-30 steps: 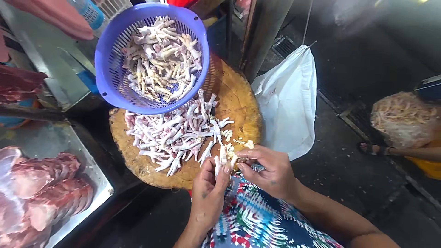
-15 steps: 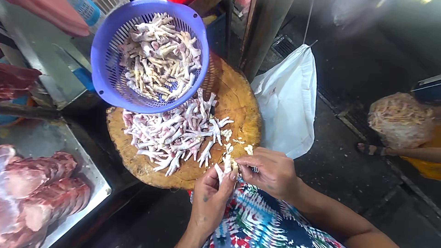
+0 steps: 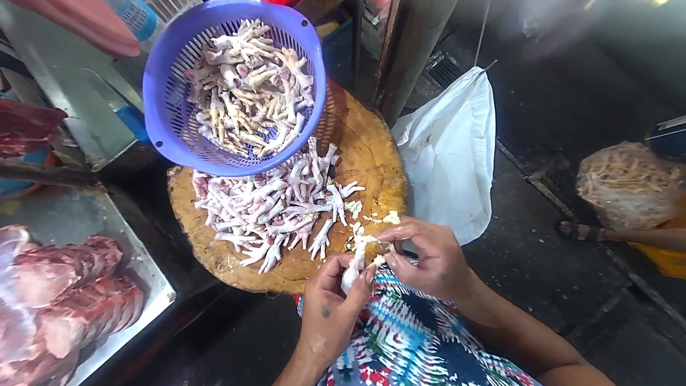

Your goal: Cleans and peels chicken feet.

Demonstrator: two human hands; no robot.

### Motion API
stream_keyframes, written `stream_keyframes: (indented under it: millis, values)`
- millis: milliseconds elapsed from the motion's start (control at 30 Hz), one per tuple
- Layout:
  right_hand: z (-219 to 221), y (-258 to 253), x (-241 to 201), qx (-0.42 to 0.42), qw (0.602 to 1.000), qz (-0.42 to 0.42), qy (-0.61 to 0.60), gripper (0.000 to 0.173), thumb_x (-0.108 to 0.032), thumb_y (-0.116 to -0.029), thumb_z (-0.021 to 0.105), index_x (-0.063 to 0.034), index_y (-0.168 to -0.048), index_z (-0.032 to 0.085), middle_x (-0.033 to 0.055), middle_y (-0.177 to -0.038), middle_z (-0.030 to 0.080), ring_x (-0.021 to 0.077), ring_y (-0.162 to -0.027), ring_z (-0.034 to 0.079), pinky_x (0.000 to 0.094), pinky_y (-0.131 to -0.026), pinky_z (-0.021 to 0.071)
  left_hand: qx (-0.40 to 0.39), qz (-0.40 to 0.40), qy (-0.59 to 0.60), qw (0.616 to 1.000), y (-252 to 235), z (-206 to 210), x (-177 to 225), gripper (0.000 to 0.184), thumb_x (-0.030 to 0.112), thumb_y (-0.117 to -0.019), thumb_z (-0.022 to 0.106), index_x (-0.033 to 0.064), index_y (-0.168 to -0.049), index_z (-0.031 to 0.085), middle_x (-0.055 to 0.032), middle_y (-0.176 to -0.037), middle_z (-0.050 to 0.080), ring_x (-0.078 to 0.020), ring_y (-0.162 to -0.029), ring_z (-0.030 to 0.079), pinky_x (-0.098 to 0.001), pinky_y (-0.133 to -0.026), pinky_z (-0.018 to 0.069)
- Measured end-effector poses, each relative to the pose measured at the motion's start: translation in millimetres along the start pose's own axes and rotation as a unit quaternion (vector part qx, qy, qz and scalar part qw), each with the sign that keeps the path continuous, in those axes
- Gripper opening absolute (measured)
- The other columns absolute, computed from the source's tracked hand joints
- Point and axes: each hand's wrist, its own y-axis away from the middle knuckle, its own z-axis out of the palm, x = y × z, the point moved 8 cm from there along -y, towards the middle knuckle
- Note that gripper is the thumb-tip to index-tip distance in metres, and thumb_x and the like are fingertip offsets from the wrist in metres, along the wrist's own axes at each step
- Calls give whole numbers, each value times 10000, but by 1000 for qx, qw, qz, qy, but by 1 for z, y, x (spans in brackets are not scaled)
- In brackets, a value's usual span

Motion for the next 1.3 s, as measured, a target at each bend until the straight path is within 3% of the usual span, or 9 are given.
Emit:
stream_keyframes:
  millis: [100,267,433,600,800,1000,1167,1300]
  values:
    - [11,5,2,-66,987,33,-145,305,-182,-944,712,-14,-1180,615,41,-1084,685,40,-935,664,215,-816,591,-40,44,-22,998,1,1,7,151,75,-935,707,33,-1073,664,-11,-969,702,-59,-828,675,-216,-729,591]
    - [26,9,1,-128,935,98,-317,189,-96,-930,732,-68,-1052,591,-13,-964,650,18,-866,646,189,-758,570,-95,99,-44,990,1,4,12,171,104,-940,711,55,-1098,664,1,-1005,693,-36,-868,666,-192,-752,584]
    - [28,9,0,-137,921,92,-352,206,-51,-884,758,-84,-988,584,-35,-884,631,-4,-812,620,157,-716,538,-100,125,-28,987,3,4,15,157,127,-961,696,77,-1105,661,11,-1012,686,-33,-900,661,-190,-782,575]
    - [28,9,0,-144,915,75,-369,244,-74,-850,816,-93,-973,606,-46,-882,668,-4,-834,648,166,-747,553,-112,108,20,988,3,6,12,152,111,-969,680,75,-1115,662,17,-1023,681,-25,-916,650,-187,-795,564]
    - [26,9,-1,-141,934,38,-325,250,-164,-872,828,-73,-908,599,-30,-872,651,-15,-844,631,148,-738,528,-104,80,58,990,1,4,7,153,115,-963,692,72,-1108,671,25,-1011,689,-11,-867,648,-174,-748,560]
    - [13,7,-4,-68,973,-6,-220,229,-187,-929,776,-44,-930,597,21,-866,653,17,-819,623,155,-717,513,-78,31,112,990,-2,4,1,153,113,-972,675,61,-1116,661,12,-966,702,-23,-810,654,-186,-714,562]
    - [-3,6,-4,9,998,-53,-39,219,-198,-959,744,-47,-958,585,54,-884,648,62,-852,637,199,-768,542,-56,-100,175,978,-4,7,-17,109,122,-983,662,45,-1060,662,-42,-877,710,-67,-701,673,-213,-624,579]
    - [-14,6,-3,51,996,-69,39,205,-192,-947,759,-54,-980,612,66,-911,680,96,-888,682,236,-805,586,-47,-208,260,942,-1,13,-29,135,130,-1002,638,4,-1047,657,-113,-851,716,-117,-656,699,-234,-581,596]
